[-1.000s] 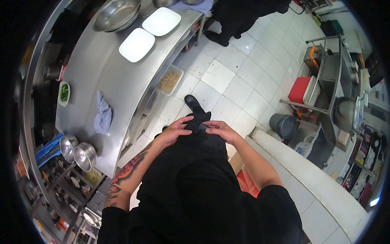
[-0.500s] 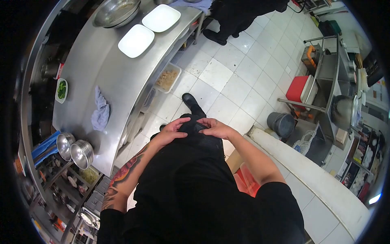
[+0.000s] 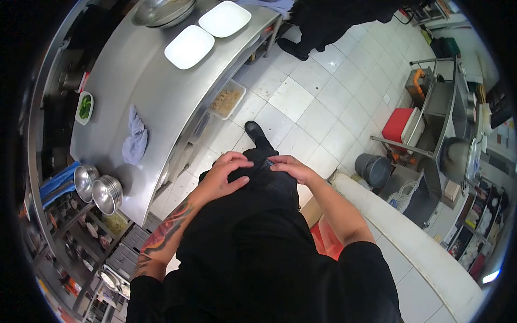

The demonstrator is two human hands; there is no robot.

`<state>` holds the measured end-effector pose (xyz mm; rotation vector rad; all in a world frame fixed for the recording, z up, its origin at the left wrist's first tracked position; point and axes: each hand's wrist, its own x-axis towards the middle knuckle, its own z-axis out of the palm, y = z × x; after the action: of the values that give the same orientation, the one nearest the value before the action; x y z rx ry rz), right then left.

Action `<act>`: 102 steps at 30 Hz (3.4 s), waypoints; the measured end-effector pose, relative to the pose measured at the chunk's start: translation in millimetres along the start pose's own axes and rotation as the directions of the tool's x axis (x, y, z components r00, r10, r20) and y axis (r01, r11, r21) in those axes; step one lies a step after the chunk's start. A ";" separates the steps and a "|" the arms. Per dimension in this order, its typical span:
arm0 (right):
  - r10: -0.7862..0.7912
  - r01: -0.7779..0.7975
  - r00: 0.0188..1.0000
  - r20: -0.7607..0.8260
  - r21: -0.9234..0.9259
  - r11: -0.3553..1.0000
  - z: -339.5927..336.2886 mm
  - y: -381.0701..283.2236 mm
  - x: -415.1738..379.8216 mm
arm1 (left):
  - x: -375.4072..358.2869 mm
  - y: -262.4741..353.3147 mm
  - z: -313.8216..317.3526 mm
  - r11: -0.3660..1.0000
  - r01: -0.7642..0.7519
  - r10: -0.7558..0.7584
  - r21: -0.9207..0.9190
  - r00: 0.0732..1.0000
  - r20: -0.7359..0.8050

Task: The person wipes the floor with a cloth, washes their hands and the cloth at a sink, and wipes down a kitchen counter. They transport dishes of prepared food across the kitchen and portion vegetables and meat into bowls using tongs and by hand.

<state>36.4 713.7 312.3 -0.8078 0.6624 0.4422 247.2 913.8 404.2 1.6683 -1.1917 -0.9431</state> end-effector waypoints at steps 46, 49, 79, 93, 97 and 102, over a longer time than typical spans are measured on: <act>0.240 -0.207 0.969 -0.053 0.348 0.914 58.1 -18.0 11.0 | -34.2 1.3 -23.7 0.906 0.255 -0.016 -0.338 0.819 0.574; 0.266 -0.236 0.964 -0.029 0.376 0.896 55.3 -19.4 11.8 | -31.5 -4.3 -20.2 0.946 0.153 0.039 -0.287 0.824 0.566; 0.139 -0.172 0.902 -0.409 -0.044 0.984 51.2 7.7 5.9 | -46.9 14.6 -31.9 0.986 0.100 -0.033 -0.131 0.900 0.435; 0.069 -0.209 0.912 -0.404 -0.313 0.927 35.5 -4.1 -1.2 | -50.4 22.9 -41.4 0.995 0.100 -0.102 0.017 0.971 0.215; 0.118 -0.245 0.909 -0.400 -0.284 0.927 39.7 -19.6 -15.9 | -58.5 12.5 -43.2 0.986 0.165 -0.166 0.024 0.984 0.070; 0.231 -0.276 0.941 -0.248 -0.170 0.946 44.6 -47.5 -37.6 | -107.9 -17.7 -39.5 0.927 0.242 -0.296 -0.286 0.941 -0.163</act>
<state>54.1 714.6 385.4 -0.9787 0.9511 0.6682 260.9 1029.0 411.8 1.6905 -0.6765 -1.0206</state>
